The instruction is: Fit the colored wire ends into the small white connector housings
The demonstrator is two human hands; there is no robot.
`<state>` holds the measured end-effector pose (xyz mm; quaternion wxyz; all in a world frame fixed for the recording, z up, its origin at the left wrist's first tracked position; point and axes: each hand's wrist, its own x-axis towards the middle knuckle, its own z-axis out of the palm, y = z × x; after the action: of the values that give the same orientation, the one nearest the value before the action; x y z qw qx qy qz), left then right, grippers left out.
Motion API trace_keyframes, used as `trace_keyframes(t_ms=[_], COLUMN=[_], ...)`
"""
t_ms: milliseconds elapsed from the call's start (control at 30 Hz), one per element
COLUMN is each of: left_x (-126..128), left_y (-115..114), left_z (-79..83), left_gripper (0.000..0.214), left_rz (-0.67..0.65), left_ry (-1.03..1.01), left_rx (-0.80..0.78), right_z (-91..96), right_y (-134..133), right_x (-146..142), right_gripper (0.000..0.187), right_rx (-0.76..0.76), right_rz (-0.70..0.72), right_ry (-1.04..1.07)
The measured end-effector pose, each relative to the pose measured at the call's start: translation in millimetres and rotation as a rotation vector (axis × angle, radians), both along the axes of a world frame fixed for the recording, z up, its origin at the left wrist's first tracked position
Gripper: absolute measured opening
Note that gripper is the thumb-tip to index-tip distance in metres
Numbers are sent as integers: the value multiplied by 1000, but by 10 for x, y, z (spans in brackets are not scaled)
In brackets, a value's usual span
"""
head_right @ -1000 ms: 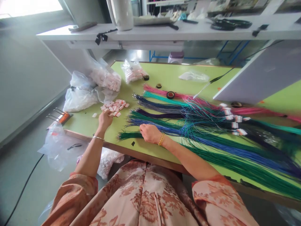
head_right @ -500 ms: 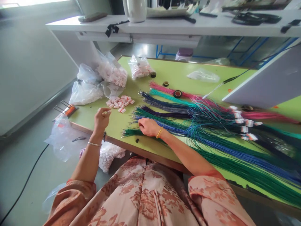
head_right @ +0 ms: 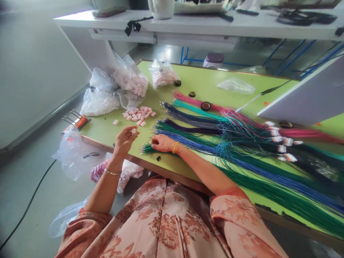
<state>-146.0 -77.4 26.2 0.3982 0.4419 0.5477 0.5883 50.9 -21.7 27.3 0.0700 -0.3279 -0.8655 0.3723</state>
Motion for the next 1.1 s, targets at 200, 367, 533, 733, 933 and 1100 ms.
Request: trace_keyframes(t_ms=[200,367,533,733,933,1100], left_x=[-44,-27,68,-22,-3,161], left_y=[-193,-226,-319,-373,-336,-297], left_z=[-218,-148,46,16,92,123], left_gripper=[33,38,38,28,38,37], left_rz=[-341,-146,-429,-147,-32,-191], left_ry=[82,-81,-270,32,-154,-470], left_rx=[-264,-141,-127,-144,-136,-164], right_z=[153,280,267,241,325,409], right_y=[-51,-150,-210,-153,-125,-221], right_x=[101,64,-65,6,35,-5], right_gripper=[12,15,21,18,17,18], right_rx=[182,309,377,240,101,-68], right_rz=[-212,-130,-138,-349,-276,-258], right_ry=[-111,-227,-371,-68,331,511])
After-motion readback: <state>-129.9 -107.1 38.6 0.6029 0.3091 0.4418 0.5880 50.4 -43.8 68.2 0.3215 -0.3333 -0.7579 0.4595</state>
